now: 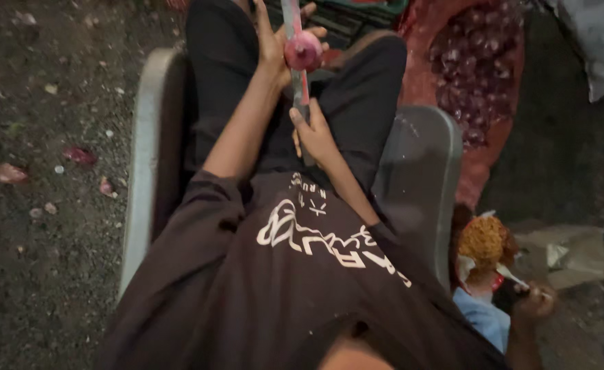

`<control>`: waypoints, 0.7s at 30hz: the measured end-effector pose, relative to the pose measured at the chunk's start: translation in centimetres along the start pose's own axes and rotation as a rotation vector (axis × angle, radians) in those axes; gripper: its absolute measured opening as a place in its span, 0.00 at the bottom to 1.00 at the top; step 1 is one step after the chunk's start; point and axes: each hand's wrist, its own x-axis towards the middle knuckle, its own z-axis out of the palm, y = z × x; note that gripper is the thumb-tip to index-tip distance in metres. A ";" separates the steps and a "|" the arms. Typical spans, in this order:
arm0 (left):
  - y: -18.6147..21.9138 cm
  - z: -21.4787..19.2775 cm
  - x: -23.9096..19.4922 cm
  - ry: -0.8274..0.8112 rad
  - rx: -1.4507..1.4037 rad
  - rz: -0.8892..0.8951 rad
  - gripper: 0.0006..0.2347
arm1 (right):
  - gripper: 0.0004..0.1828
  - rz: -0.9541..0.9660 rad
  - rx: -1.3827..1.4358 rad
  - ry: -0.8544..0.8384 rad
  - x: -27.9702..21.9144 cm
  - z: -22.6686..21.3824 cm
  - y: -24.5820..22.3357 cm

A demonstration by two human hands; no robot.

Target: The person sits on a chair and peels red onions using a knife. They pick onions from a cardboard box, remove the outer layers, and place the peeled onions into a red basket while discarding the skins into a green crate.

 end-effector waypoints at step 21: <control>-0.2 0.5 3.7 0.240 0.071 -0.083 0.29 | 0.40 0.217 -0.034 0.092 10.9 -7.3 -8.4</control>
